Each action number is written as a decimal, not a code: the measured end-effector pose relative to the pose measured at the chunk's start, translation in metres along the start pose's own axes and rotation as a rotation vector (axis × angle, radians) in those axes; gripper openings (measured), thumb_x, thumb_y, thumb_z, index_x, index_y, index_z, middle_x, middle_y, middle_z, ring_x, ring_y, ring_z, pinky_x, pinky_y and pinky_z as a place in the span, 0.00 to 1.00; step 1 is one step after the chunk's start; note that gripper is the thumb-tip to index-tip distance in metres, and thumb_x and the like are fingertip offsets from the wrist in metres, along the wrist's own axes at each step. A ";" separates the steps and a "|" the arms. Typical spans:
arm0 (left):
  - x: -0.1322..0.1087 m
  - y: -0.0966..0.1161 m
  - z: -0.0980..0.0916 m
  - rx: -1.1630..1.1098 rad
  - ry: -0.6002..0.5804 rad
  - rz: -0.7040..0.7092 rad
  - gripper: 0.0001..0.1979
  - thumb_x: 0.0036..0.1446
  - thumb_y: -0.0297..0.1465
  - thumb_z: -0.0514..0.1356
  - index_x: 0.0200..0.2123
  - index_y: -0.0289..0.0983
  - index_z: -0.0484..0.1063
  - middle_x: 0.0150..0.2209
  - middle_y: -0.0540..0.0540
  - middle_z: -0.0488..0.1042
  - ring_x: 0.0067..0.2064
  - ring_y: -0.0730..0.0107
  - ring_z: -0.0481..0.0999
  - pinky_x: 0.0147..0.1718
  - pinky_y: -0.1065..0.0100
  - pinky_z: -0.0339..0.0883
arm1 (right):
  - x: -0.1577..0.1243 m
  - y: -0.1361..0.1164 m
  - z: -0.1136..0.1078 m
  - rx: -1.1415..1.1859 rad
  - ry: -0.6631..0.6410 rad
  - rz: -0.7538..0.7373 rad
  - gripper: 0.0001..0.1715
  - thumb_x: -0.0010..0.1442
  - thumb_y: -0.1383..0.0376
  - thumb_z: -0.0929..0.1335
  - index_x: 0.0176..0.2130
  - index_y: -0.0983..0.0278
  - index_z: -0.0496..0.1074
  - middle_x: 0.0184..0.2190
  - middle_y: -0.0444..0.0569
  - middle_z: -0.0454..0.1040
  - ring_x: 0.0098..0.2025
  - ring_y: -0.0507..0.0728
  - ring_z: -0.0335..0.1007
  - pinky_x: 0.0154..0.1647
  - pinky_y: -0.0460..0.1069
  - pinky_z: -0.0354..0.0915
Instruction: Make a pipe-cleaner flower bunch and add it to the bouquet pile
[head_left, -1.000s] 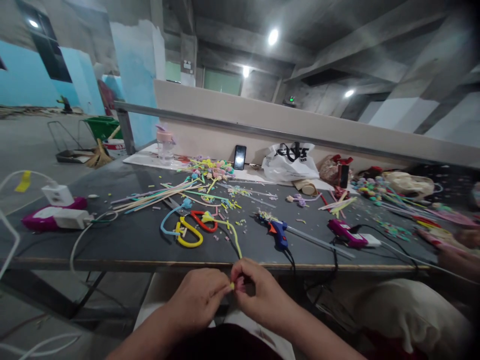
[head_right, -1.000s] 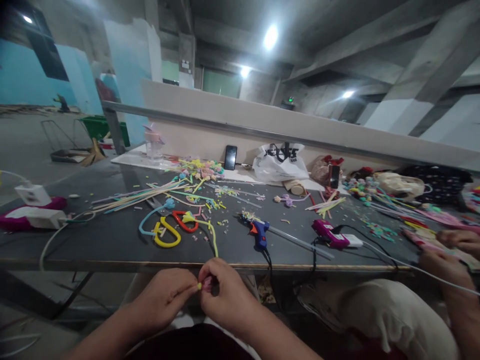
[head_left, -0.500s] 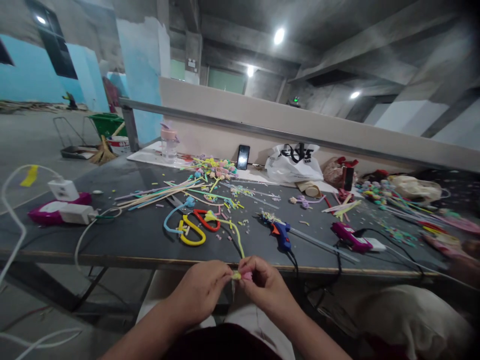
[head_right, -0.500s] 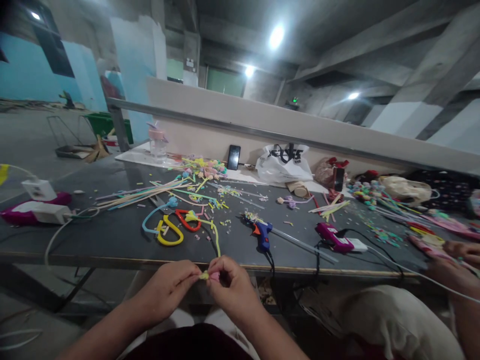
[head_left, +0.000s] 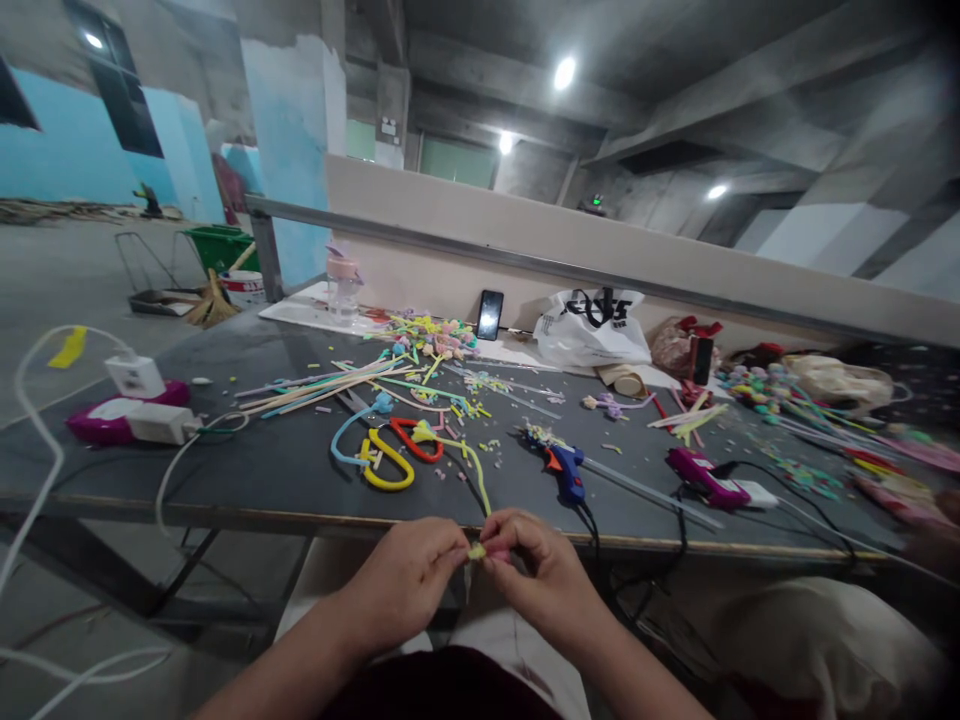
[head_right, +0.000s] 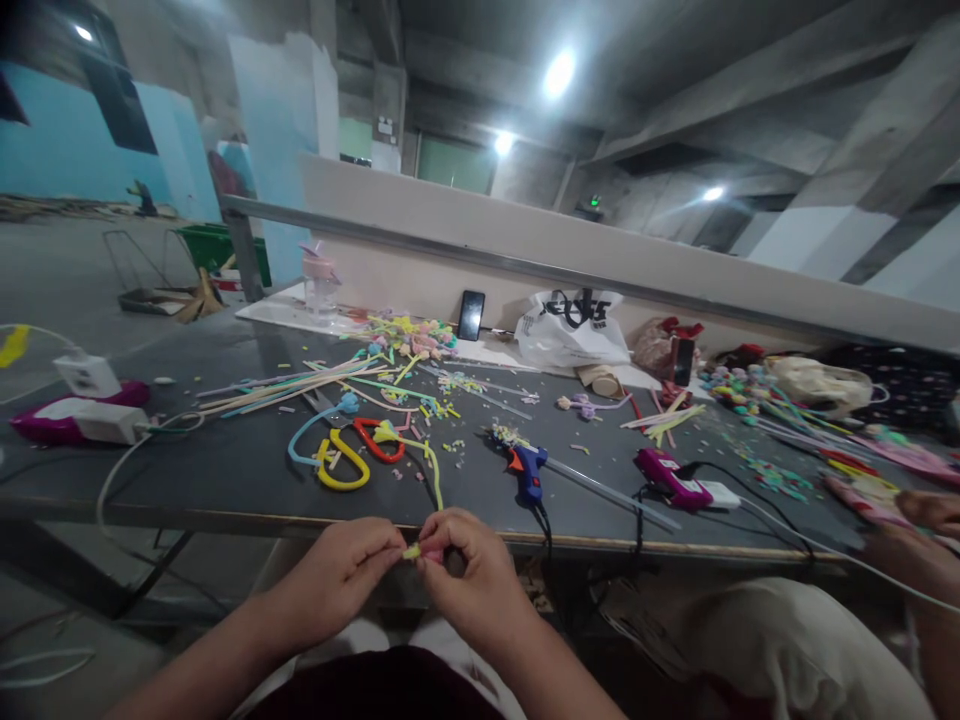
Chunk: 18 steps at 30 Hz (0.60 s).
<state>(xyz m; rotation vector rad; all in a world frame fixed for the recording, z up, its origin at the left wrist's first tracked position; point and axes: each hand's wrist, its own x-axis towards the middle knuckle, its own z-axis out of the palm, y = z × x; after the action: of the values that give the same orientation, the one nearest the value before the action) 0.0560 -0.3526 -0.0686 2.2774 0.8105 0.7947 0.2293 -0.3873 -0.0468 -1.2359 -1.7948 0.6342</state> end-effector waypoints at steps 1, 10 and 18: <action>0.000 0.000 0.000 -0.002 0.000 -0.002 0.12 0.59 0.30 0.46 0.25 0.36 0.64 0.25 0.51 0.67 0.29 0.74 0.65 0.29 0.73 0.55 | 0.000 -0.001 0.000 -0.005 -0.002 -0.002 0.05 0.45 0.73 0.66 0.22 0.65 0.65 0.28 0.47 0.70 0.31 0.52 0.67 0.34 0.47 0.61; 0.000 -0.004 -0.001 0.068 0.084 0.067 0.10 0.58 0.27 0.47 0.29 0.36 0.67 0.28 0.48 0.69 0.32 0.72 0.67 0.32 0.71 0.59 | 0.001 0.010 0.010 0.351 -0.022 0.349 0.08 0.43 0.67 0.68 0.21 0.65 0.63 0.24 0.44 0.68 0.26 0.49 0.61 0.27 0.45 0.57; -0.017 -0.001 0.011 -0.241 0.326 0.092 0.10 0.51 0.23 0.54 0.38 0.38 0.65 0.38 0.44 0.69 0.41 0.67 0.68 0.42 0.66 0.61 | 0.012 0.000 0.006 0.555 0.082 0.427 0.10 0.41 0.65 0.70 0.22 0.66 0.64 0.22 0.42 0.67 0.22 0.47 0.58 0.25 0.43 0.54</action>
<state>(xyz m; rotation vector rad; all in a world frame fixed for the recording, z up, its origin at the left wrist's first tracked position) 0.0526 -0.3674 -0.0817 2.0097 0.7096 1.2580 0.2228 -0.3764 -0.0456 -1.2267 -1.1665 1.2089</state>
